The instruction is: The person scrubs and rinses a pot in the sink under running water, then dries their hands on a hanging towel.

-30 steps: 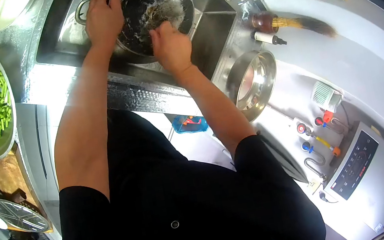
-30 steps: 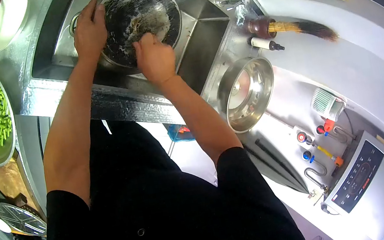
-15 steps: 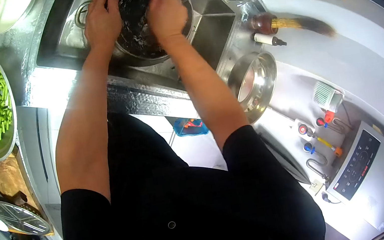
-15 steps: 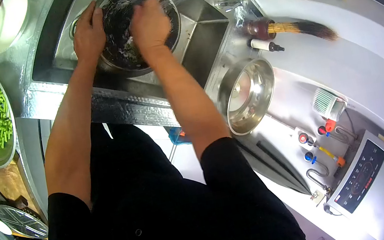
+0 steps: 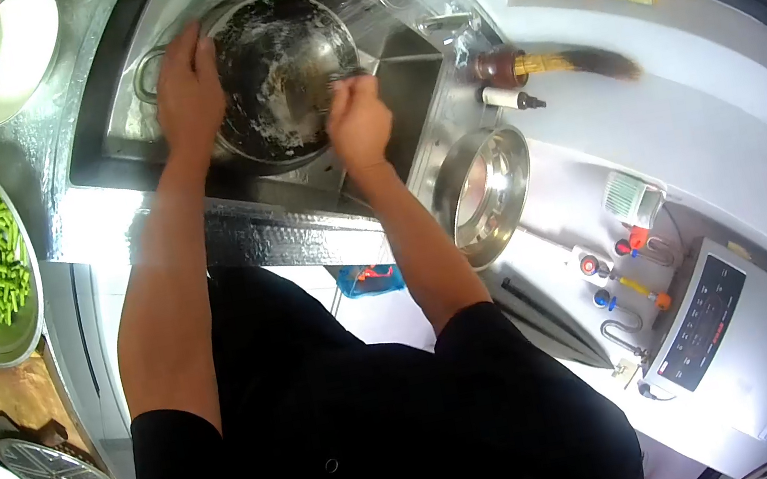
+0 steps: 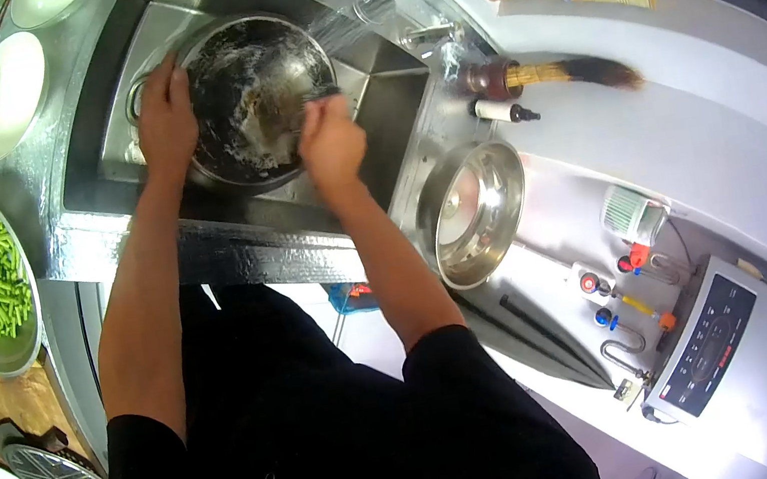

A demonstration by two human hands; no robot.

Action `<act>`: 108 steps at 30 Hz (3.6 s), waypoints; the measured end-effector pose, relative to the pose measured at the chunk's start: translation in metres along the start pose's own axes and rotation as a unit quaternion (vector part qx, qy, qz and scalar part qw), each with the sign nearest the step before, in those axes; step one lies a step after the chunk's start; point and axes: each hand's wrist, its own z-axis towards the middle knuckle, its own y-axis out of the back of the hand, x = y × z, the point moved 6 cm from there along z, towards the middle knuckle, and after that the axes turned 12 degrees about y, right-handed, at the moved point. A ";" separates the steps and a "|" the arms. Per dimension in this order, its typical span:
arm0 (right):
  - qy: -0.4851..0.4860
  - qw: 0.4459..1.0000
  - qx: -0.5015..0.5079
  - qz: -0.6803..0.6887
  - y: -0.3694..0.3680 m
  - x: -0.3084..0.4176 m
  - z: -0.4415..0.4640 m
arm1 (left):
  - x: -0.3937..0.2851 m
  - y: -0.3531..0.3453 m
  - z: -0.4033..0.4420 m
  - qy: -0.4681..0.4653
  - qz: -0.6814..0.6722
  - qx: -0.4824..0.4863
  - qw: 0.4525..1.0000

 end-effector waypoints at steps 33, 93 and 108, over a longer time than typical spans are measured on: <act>0.070 0.996 -0.059 -0.002 0.002 -0.028 0.024 | -0.008 0.000 -0.001 -0.007 0.009 0.034 0.999; 0.109 0.987 0.114 -0.014 -0.051 0.100 0.096 | -0.009 -0.001 -0.005 0.018 0.018 0.017 1.000; 0.129 0.986 0.071 -0.075 -0.032 0.043 0.064 | -0.016 -0.004 -0.001 0.028 -0.004 0.031 0.999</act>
